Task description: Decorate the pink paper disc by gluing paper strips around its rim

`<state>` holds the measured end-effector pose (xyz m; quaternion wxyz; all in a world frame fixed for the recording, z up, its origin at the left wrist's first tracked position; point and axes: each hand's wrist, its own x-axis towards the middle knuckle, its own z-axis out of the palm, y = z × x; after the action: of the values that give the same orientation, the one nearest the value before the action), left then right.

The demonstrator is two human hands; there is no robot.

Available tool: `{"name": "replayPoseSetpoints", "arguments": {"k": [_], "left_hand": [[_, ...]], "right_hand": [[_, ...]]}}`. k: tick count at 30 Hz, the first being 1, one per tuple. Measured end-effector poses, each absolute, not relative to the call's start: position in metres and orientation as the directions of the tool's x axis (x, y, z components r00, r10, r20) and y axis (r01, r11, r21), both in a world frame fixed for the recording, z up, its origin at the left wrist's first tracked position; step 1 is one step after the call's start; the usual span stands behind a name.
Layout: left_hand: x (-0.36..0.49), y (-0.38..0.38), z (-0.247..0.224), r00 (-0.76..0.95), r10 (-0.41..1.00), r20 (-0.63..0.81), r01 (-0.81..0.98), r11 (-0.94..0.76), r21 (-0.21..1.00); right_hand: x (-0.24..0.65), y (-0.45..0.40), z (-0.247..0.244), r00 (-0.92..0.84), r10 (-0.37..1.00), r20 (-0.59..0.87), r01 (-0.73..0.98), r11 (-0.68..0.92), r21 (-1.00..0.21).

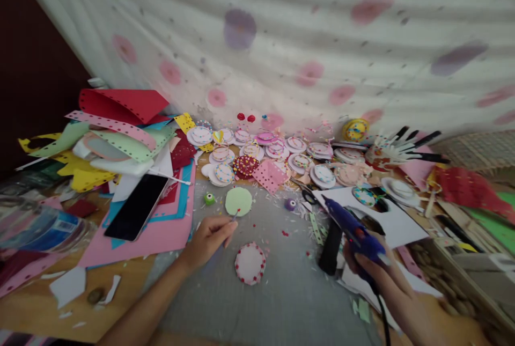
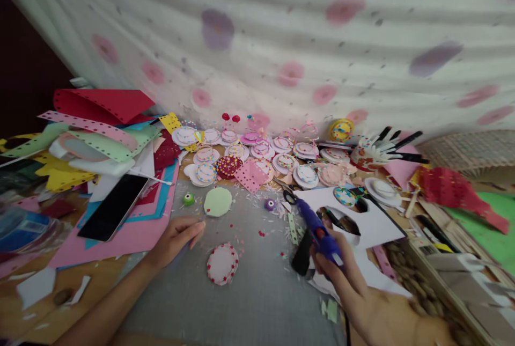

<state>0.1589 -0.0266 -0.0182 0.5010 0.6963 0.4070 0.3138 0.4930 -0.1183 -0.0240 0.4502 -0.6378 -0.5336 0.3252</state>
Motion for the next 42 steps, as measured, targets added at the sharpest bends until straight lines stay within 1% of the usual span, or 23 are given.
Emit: {"name": "replayPoseSetpoints", "arguments": {"k": [3, 5, 7, 9, 12, 14, 16, 17, 19, 20, 22, 24, 27, 30, 32, 34, 35, 36, 37, 38, 39, 41, 42], "left_hand": [[0.151, -0.036, -0.008, 0.457, 0.883, 0.110, 0.433, -0.329, 0.840], [0.146, -0.042, -0.005, 0.463, 0.867, 0.186, 0.528, -0.438, 0.727], [0.143, -0.049, -0.002, 0.457, 0.861, 0.223, 0.581, -0.479, 0.659], [0.143, -0.058, 0.000, 0.423, 0.877, 0.226, 0.599, -0.458, 0.657], [0.148, -0.070, 0.006, 0.350, 0.915, 0.201, 0.576, -0.380, 0.724], [0.154, -0.078, 0.010, 0.310, 0.935, 0.173, 0.547, -0.324, 0.772], [0.161, -0.083, 0.015, 0.277, 0.949, 0.152, 0.521, -0.281, 0.806], [0.166, -0.086, 0.017, 0.265, 0.953, 0.145, 0.507, -0.266, 0.820], [0.176, -0.088, 0.022, 0.253, 0.957, 0.141, 0.481, -0.250, 0.840], [0.181, -0.089, 0.024, 0.247, 0.958, 0.142, 0.471, -0.247, 0.847], [0.193, -0.090, 0.028, 0.242, 0.960, 0.139, 0.465, -0.240, 0.852], [0.203, -0.091, 0.032, 0.245, 0.961, 0.126, 0.475, -0.233, 0.849], [0.213, -0.090, 0.034, 0.253, 0.959, 0.127, 0.504, -0.243, 0.829], [0.216, -0.087, 0.033, 0.223, 0.966, 0.131, 0.543, -0.235, 0.807], [0.218, -0.084, 0.032, 0.194, 0.977, 0.090, 0.564, -0.186, 0.805], [0.219, -0.080, 0.031, 0.184, 0.982, 0.042, 0.570, -0.142, 0.810], [0.219, -0.079, 0.031, 0.187, 0.982, 0.026, 0.563, -0.129, 0.816], [0.218, -0.077, 0.031, 0.189, 0.982, 0.020, 0.555, -0.123, 0.823], [0.215, -0.074, 0.031, 0.184, 0.983, 0.023, 0.548, -0.122, 0.827], [0.212, -0.071, 0.031, 0.170, 0.985, 0.034, 0.549, -0.123, 0.827], [0.206, -0.067, 0.029, 0.156, 0.986, 0.052, 0.557, -0.131, 0.820], [0.193, -0.056, 0.024, 0.151, 0.983, 0.105, 0.596, -0.175, 0.784], [0.186, -0.049, 0.019, 0.184, 0.976, 0.114, 0.611, -0.205, 0.765]], "right_hand": [[0.527, -0.128, -0.036, 0.282, 0.942, 0.183, 0.699, -0.071, -0.711], [0.548, -0.130, -0.052, 0.281, 0.924, 0.261, 0.828, -0.096, -0.552], [0.564, -0.130, -0.070, 0.270, 0.904, 0.331, 0.907, -0.123, -0.402], [0.574, -0.129, -0.085, 0.253, 0.900, 0.356, 0.949, -0.159, -0.273], [0.573, -0.128, -0.090, 0.227, 0.895, 0.383, 0.973, -0.193, -0.124], [0.564, -0.130, -0.079, 0.212, 0.858, 0.467, 0.975, -0.220, -0.038], [0.545, -0.135, -0.061, 0.153, 0.789, 0.595, 0.980, -0.198, 0.011], [0.532, -0.137, -0.051, 0.090, 0.756, 0.649, 0.992, -0.128, 0.012], [0.499, -0.143, -0.031, -0.082, 0.673, 0.735, 0.991, 0.133, -0.010], [0.479, -0.145, -0.022, -0.153, 0.655, 0.740, 0.963, 0.266, -0.035], [0.439, -0.145, -0.009, -0.304, 0.606, 0.735, 0.879, 0.476, -0.029], [0.404, -0.140, 0.001, -0.435, 0.545, 0.716, 0.785, 0.619, 0.006], [0.371, -0.124, 0.011, -0.563, 0.458, 0.688, 0.693, 0.716, 0.090], [0.361, -0.106, 0.018, -0.605, 0.391, 0.693, 0.643, 0.754, 0.135], [0.361, -0.097, 0.018, -0.614, 0.350, 0.708, 0.615, 0.774, 0.151], [0.363, -0.090, 0.012, -0.611, 0.342, 0.714, 0.593, 0.795, 0.127], [0.365, -0.087, 0.007, -0.592, 0.369, 0.717, 0.582, 0.810, 0.064], [0.367, -0.084, 0.001, -0.532, 0.425, 0.733, 0.567, 0.821, -0.065], [0.369, -0.081, -0.005, -0.429, 0.499, 0.753, 0.534, 0.813, -0.234], [0.371, -0.077, -0.012, -0.294, 0.579, 0.761, 0.479, 0.778, -0.407], [0.373, -0.074, -0.018, -0.143, 0.647, 0.749, 0.416, 0.726, -0.548], [0.377, -0.067, -0.029, 0.145, 0.759, 0.635, 0.240, 0.596, -0.766], [0.378, -0.064, -0.034, 0.236, 0.799, 0.553, 0.150, 0.532, -0.833]]}}
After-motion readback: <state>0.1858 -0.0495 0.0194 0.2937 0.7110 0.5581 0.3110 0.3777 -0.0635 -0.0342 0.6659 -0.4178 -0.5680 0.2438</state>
